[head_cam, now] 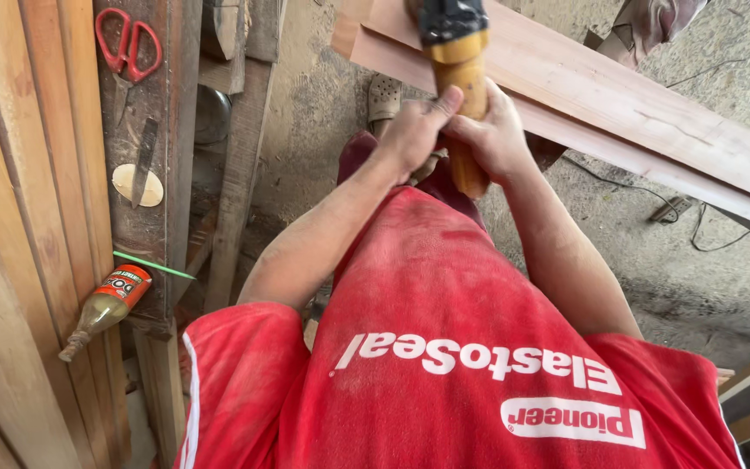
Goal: The person sands a long wooden plank using a handheld electric sander. They mark the wood with a pencil, then sand along the length of the plank, flipping it over to sand both sides. The person adjusts the sander and continues sanding until the clip ends.
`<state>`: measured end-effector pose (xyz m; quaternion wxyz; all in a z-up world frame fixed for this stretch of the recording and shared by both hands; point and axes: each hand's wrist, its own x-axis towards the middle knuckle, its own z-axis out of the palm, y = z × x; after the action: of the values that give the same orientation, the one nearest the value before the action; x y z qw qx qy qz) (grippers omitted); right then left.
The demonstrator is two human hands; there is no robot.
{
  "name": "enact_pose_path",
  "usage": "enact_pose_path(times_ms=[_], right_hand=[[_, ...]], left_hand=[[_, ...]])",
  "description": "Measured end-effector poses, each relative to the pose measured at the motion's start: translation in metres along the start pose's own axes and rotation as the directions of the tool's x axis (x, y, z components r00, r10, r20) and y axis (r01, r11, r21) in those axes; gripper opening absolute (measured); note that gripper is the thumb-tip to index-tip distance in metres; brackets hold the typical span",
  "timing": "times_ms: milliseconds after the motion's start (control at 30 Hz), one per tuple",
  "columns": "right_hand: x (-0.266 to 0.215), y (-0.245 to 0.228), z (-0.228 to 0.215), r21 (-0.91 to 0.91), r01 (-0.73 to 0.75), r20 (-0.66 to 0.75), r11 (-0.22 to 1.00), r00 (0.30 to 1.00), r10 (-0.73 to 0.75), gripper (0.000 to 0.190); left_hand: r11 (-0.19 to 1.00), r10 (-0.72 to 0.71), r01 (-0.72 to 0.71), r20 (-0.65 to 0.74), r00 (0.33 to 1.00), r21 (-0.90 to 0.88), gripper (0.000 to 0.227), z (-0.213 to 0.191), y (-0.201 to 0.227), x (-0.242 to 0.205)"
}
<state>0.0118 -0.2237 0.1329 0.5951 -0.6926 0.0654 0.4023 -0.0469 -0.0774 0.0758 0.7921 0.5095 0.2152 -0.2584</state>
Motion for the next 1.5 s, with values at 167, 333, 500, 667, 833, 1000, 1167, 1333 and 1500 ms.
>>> enact_pose_path(times_ms=[167,333,500,667,833,1000,1167,1333,1500], right_hand=[[-0.030,0.020,-0.033,0.181,-0.042,-0.015,0.983,0.999,0.046,0.046],[-0.061,0.050,-0.063,0.245,0.010,-0.164,0.969,0.986,0.032,0.044],[-0.092,0.076,-0.093,0.270,0.035,-0.288,0.962,0.957,0.046,0.047],[-0.124,0.095,-0.106,0.394,0.053,-0.350,0.917,0.932,0.097,0.051],[-0.128,0.093,-0.098,0.374,0.060,-0.357,0.925,0.930,0.084,0.054],[-0.098,0.086,-0.061,0.005,-0.002,-0.258,1.000,0.966,0.004,0.054],[-0.089,0.092,-0.047,-0.062,0.015,-0.279,0.998,0.960,-0.032,0.051],[-0.125,0.105,-0.087,0.214,0.023,-0.362,0.976,0.930,0.058,0.051],[-0.141,0.109,-0.106,0.464,0.131,-0.439,0.876,0.893,0.100,0.054]], left_hand=[[0.954,-0.104,0.092,0.028,0.994,0.285,0.080,0.041,-0.026,0.010],[0.899,-0.025,-0.026,0.111,0.994,0.437,0.084,0.076,-0.036,0.020],[0.651,-0.212,0.045,0.124,0.969,0.758,0.076,0.098,-0.014,0.025],[0.706,-0.010,-0.056,0.090,0.996,0.706,0.049,0.050,0.014,0.020],[0.216,0.534,-0.298,0.142,0.833,0.930,0.043,-0.027,0.039,0.048],[0.059,0.395,-0.021,-0.003,0.919,0.998,0.051,-0.067,0.036,0.062],[-0.012,0.351,-0.010,0.014,0.936,1.000,0.057,-0.075,0.028,0.058],[-0.073,0.342,-0.004,0.029,0.939,0.997,0.074,-0.061,0.035,0.049],[-0.143,0.297,0.099,-0.053,0.954,0.985,0.088,-0.036,0.044,0.047]])
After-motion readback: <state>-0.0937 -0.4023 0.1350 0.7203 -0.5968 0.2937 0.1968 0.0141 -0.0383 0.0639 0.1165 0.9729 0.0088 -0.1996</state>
